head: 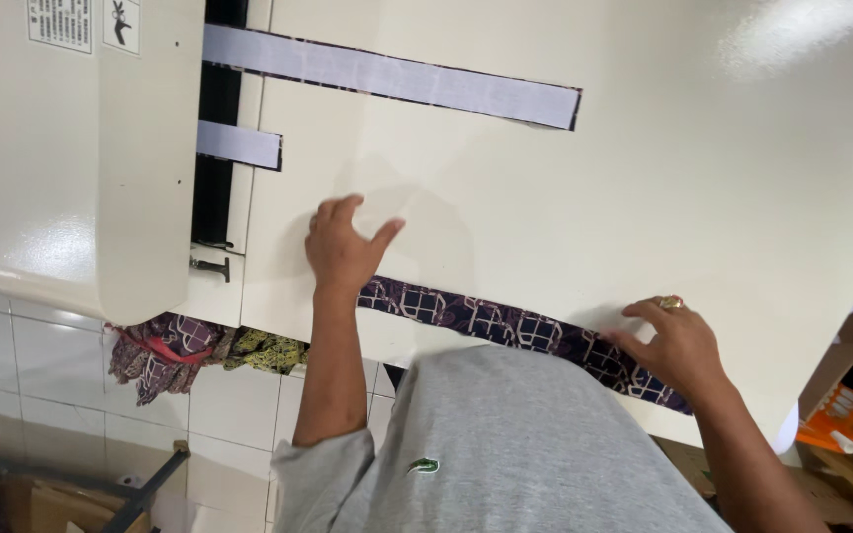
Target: The person folds long strips of patterned fabric in half lengthwise on a white table. They then gather the folded strips into a stack and tie the bundle with a red ribbon.
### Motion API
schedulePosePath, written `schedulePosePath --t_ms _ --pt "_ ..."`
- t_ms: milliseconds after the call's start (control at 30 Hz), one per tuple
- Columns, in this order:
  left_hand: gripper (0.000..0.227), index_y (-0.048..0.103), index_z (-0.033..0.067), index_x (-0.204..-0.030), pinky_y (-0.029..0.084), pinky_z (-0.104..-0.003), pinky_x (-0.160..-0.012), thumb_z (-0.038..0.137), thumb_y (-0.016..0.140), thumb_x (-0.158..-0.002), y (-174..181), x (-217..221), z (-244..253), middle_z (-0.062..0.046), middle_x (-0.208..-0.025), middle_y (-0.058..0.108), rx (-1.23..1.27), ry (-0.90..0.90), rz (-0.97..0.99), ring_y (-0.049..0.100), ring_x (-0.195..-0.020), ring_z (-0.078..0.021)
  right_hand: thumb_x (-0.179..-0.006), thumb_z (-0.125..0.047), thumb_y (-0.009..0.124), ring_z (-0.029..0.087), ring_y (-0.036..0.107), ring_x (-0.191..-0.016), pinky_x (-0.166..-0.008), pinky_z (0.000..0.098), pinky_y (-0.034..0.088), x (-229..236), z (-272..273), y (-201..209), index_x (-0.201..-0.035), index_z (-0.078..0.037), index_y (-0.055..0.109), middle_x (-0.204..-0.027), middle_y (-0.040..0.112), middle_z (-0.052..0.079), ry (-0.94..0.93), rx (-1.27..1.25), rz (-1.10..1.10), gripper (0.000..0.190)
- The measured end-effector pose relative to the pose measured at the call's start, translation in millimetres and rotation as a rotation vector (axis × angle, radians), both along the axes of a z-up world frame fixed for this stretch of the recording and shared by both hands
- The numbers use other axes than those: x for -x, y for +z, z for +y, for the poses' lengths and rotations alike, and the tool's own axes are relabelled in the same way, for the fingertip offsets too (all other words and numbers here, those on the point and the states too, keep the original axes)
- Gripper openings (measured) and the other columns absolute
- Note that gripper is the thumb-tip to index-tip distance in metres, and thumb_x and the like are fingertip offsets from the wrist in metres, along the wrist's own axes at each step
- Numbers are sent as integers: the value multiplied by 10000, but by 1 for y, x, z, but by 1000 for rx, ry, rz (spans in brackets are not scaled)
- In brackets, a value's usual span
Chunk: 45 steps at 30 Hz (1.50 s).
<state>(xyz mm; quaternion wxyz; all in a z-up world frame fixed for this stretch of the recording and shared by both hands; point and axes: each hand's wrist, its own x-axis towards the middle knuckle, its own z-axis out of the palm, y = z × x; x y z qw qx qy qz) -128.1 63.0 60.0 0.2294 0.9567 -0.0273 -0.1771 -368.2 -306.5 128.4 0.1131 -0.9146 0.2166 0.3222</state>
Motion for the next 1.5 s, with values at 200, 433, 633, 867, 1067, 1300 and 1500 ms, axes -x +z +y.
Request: schedulePosePath --t_ms 200,433,633,867,1067,1300,1500 --pt "691 620 95 -1236 513 -473 -893 431 888 -694 -1 80 12 -116 -1171 668 -95 122 171 630 -1119 -324 -691 -496 834 229 716 -877 -748 391 573 61 12 -17 -1153 -145 754 -977 756 66 -42 32 -48 586" --pt "285 688 58 -940 561 -388 -718 242 851 -796 -40 109 36 -124 -866 752 256 246 83 728 -796 -275 -876 -330 749 216 721 -765 -757 370 572 87 -3 -37 -1058 -180 822 -838 781 38 29 -56 -156 246" --pt "280 684 94 -1105 521 -361 -619 209 782 -869 -44 111 50 -137 -764 742 469 338 124 697 -653 -217 -915 -263 748 254 705 -709 -697 369 576 97 -21 -38 -1153 -77 797 -826 755 128 -213 -179 -67 306" --pt "279 760 91 -1004 535 -353 -678 356 677 -978 -52 115 61 -64 -837 764 435 277 31 691 -710 -187 -911 -202 771 268 675 -665 -555 449 533 124 -77 -68 -965 55 786 -801 708 170 -463 -508 -186 263" --pt "264 772 113 -1027 555 -334 -711 355 694 -955 -46 103 74 -44 -879 772 572 282 -61 696 -758 -157 -845 -196 799 234 701 -711 -659 401 555 122 -132 -58 -887 28 807 -765 724 157 -343 -534 -176 228" --pt "301 750 138 -964 517 -376 -693 426 669 -988 -51 37 48 -42 -833 746 259 312 -80 661 -713 -201 -887 -323 865 215 642 -716 -600 360 507 66 -140 -47 -1162 9 761 -880 737 162 -369 -46 -265 444" --pt "779 391 -5 -1539 296 -623 -1075 506 613 -994 -53 31 -10 -191 -1519 452 -7 22 -437 433 -1382 -351 -994 -316 783 362 524 -1315 -1080 504 407 54 -104 -57 -1415 -5 594 -1457 549 233 -188 235 -694 557"
